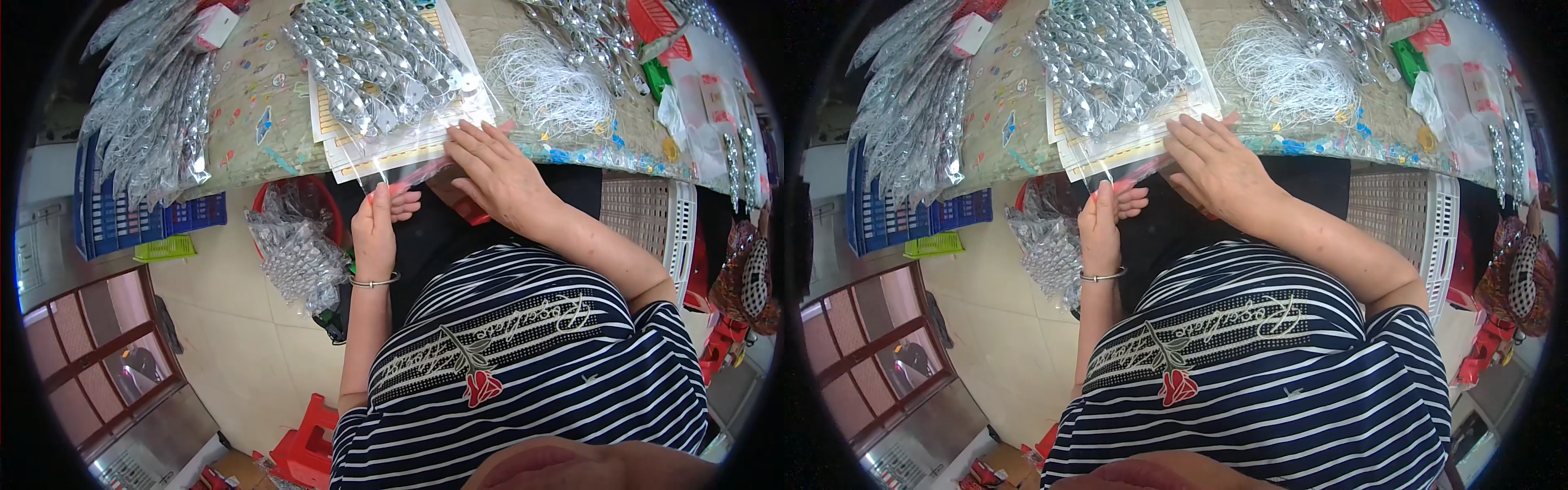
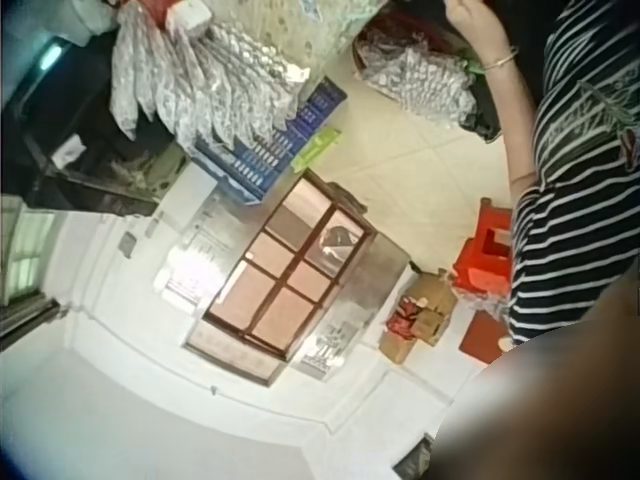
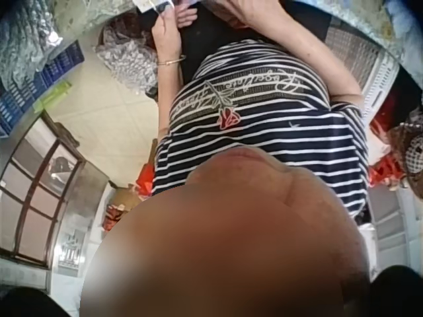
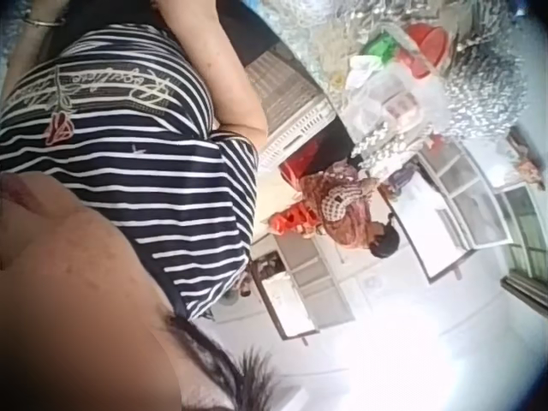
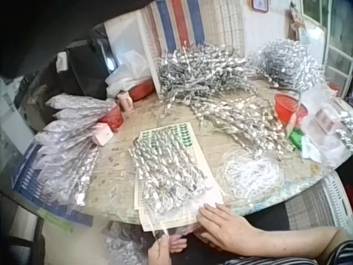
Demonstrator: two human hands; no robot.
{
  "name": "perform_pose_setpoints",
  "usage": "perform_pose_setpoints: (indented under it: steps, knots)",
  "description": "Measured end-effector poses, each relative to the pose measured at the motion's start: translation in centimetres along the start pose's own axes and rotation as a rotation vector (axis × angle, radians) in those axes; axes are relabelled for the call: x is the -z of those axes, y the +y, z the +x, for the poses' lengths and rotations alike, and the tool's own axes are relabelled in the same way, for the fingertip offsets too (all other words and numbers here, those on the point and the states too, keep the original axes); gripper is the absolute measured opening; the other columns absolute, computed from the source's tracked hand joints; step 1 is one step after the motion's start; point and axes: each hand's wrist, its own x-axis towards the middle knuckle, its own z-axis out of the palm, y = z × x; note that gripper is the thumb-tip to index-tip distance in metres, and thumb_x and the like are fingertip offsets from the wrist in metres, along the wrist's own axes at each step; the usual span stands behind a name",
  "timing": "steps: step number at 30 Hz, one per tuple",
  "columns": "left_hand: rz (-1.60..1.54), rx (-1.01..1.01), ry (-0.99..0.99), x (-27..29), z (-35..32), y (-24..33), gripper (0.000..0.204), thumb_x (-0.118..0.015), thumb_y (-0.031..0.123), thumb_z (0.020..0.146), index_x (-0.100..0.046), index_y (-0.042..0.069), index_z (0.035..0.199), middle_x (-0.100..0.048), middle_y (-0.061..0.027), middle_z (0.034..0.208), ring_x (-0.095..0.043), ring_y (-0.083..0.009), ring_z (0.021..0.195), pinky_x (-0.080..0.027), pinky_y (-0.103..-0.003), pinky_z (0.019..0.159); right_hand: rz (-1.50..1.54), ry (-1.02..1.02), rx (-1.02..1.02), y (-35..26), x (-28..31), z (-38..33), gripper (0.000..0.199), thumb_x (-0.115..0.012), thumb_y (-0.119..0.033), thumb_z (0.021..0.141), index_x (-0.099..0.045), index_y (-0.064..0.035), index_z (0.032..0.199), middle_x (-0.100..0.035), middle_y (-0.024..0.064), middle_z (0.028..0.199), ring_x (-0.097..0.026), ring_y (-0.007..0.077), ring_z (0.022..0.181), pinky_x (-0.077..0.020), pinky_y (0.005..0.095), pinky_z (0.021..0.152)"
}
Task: Sorting small shiny components and packaging them into individual plastic bags.
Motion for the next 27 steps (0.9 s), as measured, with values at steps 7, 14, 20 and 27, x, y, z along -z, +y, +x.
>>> perform_pose_setpoints:
  steps: [7, 14, 20, 27]
  knots:
    - [0.044, 0.006, 0.0, 0.1, 0.0, 0.1, 0.05, -0.035, 0.037, 0.103, -0.06, -0.007, 0.107, -0.069, -0.0187, 0.094, -0.068, -0.0204, 0.081, -0.051, -0.028, 0.073, -0.02, 0.015, -0.005, 0.8, -0.2, -0.4, 0.046, -0.066, -0.011, 0.082, -0.052, 0.0004, 0.123, -0.051, 0.0152, 0.13, -0.047, 0.0317, 0.124, -0.0389, 0.041, 0.104]
    - [0.029, 0.016, -0.007, -0.1, -0.1, 0.1, 0.047, -0.035, 0.033, 0.104, -0.06, -0.006, 0.106, -0.07, -0.0157, 0.093, -0.067, -0.0166, 0.079, -0.051, -0.026, 0.073, -0.017, 0.079, 0.021, 1.6, -1.6, 3.3, 0.037, -0.065, -0.015, 0.082, -0.055, -0.0015, 0.115, -0.056, 0.0128, 0.116, -0.05, 0.0303, 0.116, -0.0396, 0.041, 0.099]
    - [0.043, 0.028, -0.004, 0.0, 0.0, 0.2, 0.047, -0.034, 0.034, 0.104, -0.059, -0.006, 0.105, -0.07, -0.0163, 0.094, -0.067, -0.0175, 0.08, -0.051, -0.026, 0.073, -0.023, 0.085, 0.045, 1.7, -1.2, 2.9, 0.033, -0.065, -0.015, 0.082, -0.058, -0.0024, 0.111, -0.056, 0.0133, 0.117, -0.05, 0.0304, 0.117, -0.039, 0.041, 0.1]
    - [0.027, 0.032, 0.01, 0.1, 0.1, 0.1, 0.05, -0.037, 0.039, 0.102, -0.059, -0.007, 0.106, -0.069, -0.0183, 0.094, -0.067, -0.0198, 0.08, -0.051, -0.028, 0.073, 0.022, 0.012, -0.032, 1.1, 0.9, -0.1, 0.031, -0.064, -0.014, 0.082, -0.058, -0.0019, 0.11, -0.056, 0.015, 0.12, -0.052, 0.0315, 0.115, -0.0429, 0.0403, 0.097]
